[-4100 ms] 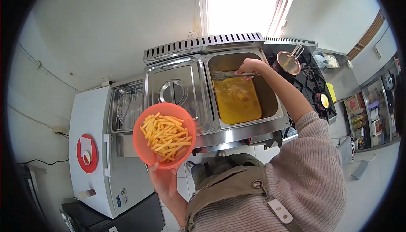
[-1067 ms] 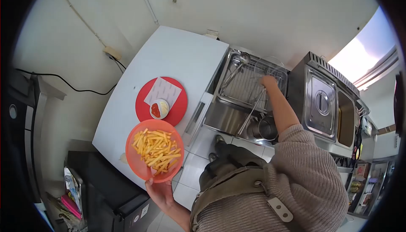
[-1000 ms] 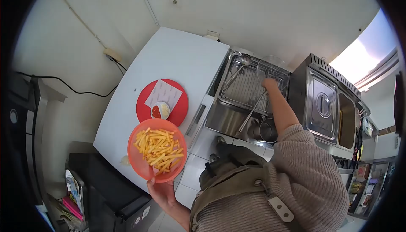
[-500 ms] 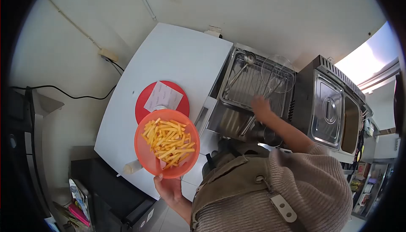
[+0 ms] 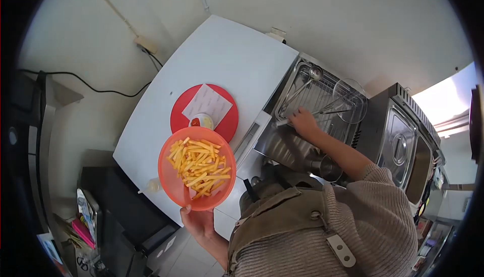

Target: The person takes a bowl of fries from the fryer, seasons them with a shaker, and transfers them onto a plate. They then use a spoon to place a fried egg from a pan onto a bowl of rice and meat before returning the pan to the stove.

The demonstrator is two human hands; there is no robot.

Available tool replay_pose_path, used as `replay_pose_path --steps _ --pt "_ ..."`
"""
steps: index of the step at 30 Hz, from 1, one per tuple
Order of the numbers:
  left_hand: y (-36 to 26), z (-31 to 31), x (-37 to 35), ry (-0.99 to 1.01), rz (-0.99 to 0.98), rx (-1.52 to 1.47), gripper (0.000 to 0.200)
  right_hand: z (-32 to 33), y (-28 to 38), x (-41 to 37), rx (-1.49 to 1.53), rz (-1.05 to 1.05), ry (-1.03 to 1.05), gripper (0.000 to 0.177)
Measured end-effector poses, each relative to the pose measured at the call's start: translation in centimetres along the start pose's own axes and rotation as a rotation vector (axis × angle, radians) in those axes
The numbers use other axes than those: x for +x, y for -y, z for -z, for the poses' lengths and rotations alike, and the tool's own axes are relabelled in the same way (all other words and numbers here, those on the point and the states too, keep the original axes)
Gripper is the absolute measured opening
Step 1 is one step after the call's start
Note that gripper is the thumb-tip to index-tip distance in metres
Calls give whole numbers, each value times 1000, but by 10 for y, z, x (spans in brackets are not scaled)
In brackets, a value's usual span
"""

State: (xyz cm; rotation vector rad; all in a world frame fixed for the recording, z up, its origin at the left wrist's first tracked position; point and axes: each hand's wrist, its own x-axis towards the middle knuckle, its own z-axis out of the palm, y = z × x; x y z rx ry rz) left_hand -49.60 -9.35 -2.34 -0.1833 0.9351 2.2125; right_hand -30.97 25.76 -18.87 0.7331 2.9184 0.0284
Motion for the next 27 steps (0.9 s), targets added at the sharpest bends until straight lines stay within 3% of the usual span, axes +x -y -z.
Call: replay_pose_path --steps 5,8,12,14,18,22,25,27 --pt "-7 4 -14 -32 -42 12 76 -25 -20 59 56 -240 -68 20" --pt "-9 15 -25 -33 -97 21 74 -20 -14 66 72 -311 13 22" --pt "-3 30 -35 -100 -148 75 75 -24 -10 62 91 -265 -11 25" --pt "-2 31 -40 -123 -145 35 74 -16 -4 57 189 -364 -69 34" --pt "4 44 -30 -75 -113 -9 75 -5 13 42 282 -367 -297 44" --pt "-9 32 -15 57 -34 -37 78 38 68 4 703 -254 -270 51" --pt "-44 25 -15 179 67 141 78 67 123 -37 867 -69 -128 47" --pt "-66 35 -11 243 159 275 78 94 155 -81 948 -77 -62 43"
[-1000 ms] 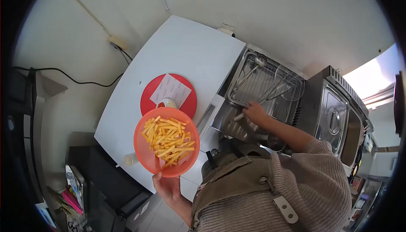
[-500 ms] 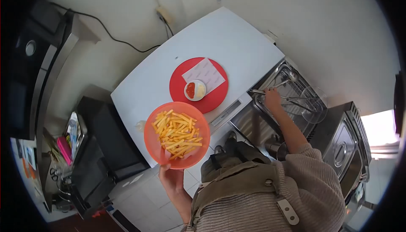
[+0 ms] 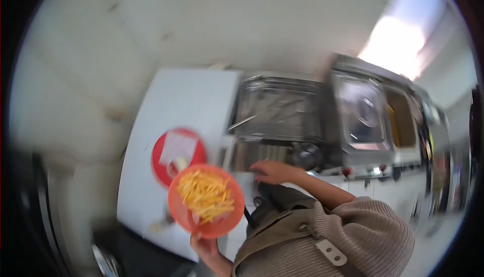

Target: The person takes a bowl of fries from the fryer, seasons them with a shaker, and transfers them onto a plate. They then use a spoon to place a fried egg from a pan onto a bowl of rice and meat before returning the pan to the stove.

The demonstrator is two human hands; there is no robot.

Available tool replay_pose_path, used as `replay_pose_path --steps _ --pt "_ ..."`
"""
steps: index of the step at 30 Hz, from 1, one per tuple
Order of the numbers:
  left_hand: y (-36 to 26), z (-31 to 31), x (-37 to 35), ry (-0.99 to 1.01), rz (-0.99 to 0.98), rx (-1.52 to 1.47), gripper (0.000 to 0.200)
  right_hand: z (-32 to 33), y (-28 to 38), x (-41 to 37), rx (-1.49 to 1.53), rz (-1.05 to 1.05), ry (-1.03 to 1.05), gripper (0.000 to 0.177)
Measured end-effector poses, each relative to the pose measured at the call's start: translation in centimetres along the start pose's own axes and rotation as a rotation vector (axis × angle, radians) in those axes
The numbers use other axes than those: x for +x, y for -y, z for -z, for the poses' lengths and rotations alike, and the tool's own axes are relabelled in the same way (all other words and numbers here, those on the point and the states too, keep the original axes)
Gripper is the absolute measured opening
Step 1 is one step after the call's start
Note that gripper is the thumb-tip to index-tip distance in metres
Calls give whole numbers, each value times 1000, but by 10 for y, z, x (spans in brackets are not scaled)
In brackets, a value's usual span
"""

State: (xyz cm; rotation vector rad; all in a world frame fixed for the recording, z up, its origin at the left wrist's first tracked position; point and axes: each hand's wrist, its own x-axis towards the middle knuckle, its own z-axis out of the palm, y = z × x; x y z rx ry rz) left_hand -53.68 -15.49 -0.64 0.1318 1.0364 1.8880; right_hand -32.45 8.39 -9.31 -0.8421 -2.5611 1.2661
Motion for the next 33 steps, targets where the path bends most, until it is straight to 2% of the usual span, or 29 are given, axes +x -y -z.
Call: replay_pose_path --steps 2,3,4,6,9,10,12,15,19,22,24,26,27,29,33 --pt "-19 14 0 97 96 99 77 2 57 -55 112 -128 -37 40" --pt "-16 0 5 165 147 141 77 11 61 -86 152 -212 -45 39" --pt "-25 -6 8 230 197 183 77 3 77 -115 170 -308 -162 39" --pt "-38 -22 8 369 298 238 77 -11 110 -169 58 -391 -284 39" --pt "-52 -44 0 594 457 277 77 -54 154 -254 94 -609 -418 41" --pt "-58 -81 -7 654 502 315 77 -40 171 -266 152 -595 -447 41" --pt "-33 -97 -12 792 627 327 77 -71 167 -308 203 -831 -452 42" --pt "27 -138 -63 938 796 345 77 -91 180 -383 251 -1008 -565 43" --pt "115 -182 -184 992 889 405 72 -126 185 -513 326 -1067 -709 43" --pt "197 -176 -264 1000 1003 327 72 -161 194 -612 297 -1357 -789 43" --pt "236 -177 -315 986 1159 288 73 -194 201 -674 248 -1469 -914 43" --pt "272 -176 -364 953 1278 265 73 -206 217 -725 375 -1485 -972 43" --pt "284 -177 -383 949 1276 269 73 -206 221 -748 461 -1504 -1023 42" --pt "309 -183 -421 883 1470 210 71 -212 219 -782 514 -1446 -1079 42" --pt "341 -202 -462 824 1444 186 70 -218 170 -842 676 -1297 -1167 40"
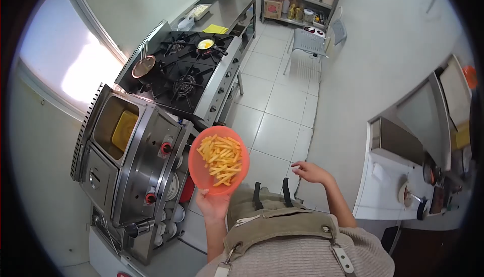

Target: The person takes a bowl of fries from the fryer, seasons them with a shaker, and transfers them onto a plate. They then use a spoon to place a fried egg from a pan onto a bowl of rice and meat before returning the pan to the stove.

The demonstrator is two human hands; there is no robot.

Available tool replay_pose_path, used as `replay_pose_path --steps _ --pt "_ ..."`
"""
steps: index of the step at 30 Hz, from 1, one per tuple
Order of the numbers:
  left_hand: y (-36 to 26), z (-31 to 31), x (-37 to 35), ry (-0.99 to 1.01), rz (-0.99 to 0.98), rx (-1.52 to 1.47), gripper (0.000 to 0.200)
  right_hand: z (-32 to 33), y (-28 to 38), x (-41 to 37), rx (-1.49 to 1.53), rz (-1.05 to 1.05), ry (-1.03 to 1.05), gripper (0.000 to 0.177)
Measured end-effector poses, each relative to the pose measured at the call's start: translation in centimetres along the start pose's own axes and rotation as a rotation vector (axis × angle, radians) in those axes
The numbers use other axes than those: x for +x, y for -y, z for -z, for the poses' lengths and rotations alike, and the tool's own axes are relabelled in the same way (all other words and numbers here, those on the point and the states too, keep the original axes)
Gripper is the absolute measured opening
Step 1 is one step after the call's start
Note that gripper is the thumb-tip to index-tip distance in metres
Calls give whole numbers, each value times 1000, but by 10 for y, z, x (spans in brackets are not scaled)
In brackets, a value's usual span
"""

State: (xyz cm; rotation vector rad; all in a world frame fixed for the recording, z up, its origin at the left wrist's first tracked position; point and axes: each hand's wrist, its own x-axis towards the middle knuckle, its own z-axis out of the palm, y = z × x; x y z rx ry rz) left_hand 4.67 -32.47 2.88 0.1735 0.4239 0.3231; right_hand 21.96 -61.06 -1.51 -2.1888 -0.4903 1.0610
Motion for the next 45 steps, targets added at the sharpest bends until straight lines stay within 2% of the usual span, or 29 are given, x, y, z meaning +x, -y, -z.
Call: replay_pose_path --steps 6,10,11,12,13,18,20,21,23,27,32,34,37,40,42,44,45 --pt "-8 -16 63 -16 -248 138 69 42 2 107 -14 75 -35 37" --pt "-13 -30 125 -26 -430 125 70 75 2 189 34 89 68 36" --pt "-16 -35 142 -35 -501 85 69 82 -1 212 143 89 109 37" --pt "-19 -40 156 -52 -568 40 68 92 5 227 250 79 155 38" --pt "-23 -44 171 -67 -579 30 68 108 10 245 274 -26 214 36" --pt "-40 -69 223 -62 -771 -41 61 145 7 372 344 -142 222 30" --pt "-44 -72 228 -55 -814 -17 63 139 -12 448 239 10 -1 27" --pt "-41 -78 227 -87 -861 32 64 134 -17 482 231 22 28 27" --pt "-32 -90 220 -125 -948 88 66 124 -12 547 -102 207 -250 26" --pt "-3 -107 202 -304 -1031 115 70 111 15 637 -304 281 -209 38" --pt "38 -112 193 -456 -1161 153 70 116 61 681 -417 322 -114 39" --pt "56 -113 194 -568 -1224 17 70 119 63 694 -465 350 -72 38" --pt "81 -130 206 -546 -1265 9 68 119 61 699 -726 518 -109 29" --pt "104 -139 216 -565 -1289 -18 66 116 51 700 -759 489 -128 29" --pt "117 -148 221 -578 -1303 -49 66 110 34 698 -715 485 -188 34" --pt "129 -158 232 -615 -1333 -107 70 113 20 701 -239 281 100 42" --pt "134 -165 239 -606 -1363 -140 70 143 56 668 255 -64 421 47"
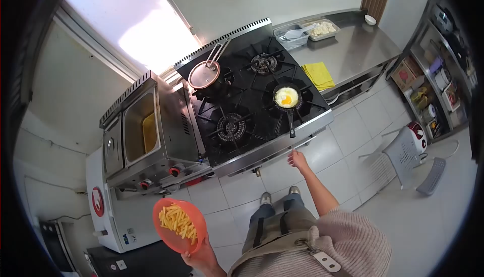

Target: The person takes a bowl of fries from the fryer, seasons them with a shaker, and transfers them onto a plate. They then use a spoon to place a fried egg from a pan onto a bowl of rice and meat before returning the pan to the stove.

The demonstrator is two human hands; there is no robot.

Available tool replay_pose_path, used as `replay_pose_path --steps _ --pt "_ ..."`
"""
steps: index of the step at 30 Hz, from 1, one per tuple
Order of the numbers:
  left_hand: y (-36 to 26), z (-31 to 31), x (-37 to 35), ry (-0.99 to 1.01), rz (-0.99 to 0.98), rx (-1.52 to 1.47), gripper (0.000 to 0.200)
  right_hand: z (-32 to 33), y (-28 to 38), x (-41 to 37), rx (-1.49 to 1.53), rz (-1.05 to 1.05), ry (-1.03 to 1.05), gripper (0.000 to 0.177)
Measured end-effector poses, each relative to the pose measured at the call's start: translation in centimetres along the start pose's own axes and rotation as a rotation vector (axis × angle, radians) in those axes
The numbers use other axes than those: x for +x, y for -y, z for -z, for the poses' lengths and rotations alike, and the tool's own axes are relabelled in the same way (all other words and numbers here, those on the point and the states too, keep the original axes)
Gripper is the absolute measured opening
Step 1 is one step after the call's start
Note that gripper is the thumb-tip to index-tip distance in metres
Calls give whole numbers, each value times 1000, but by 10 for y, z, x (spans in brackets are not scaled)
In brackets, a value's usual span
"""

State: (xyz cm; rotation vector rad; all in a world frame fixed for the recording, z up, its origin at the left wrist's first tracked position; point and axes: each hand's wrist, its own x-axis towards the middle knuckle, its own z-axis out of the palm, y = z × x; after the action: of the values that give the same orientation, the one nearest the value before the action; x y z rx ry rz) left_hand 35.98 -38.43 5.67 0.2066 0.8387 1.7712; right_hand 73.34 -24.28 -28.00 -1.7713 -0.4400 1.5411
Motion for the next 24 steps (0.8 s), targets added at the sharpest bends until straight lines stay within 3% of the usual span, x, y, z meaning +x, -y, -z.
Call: replay_pose_path --steps 1,3,7,10,13,15,20,24 --pt "4 1 -5 -11 -3 -12 70 1 28 -30 -16 1 0 47" --pt "10 8 -11 -19 -69 6 69 0 62 -62 581 141 196 50" --pt "18 9 -24 4 -73 -84 69 -1 103 -53 614 188 213 48" --pt "16 15 -26 18 -63 -123 69 -3 114 -42 464 315 153 26" --pt "12 13 -29 -4 -91 -138 69 2 111 -35 349 384 42 26" --pt "7 14 -28 -18 -117 -147 69 9 112 -36 430 344 -58 26" --pt "-1 17 -21 -35 -155 -180 70 7 114 -21 425 355 23 26" --pt "-4 16 -12 -31 -168 -166 71 8 116 -37 537 291 -27 24"
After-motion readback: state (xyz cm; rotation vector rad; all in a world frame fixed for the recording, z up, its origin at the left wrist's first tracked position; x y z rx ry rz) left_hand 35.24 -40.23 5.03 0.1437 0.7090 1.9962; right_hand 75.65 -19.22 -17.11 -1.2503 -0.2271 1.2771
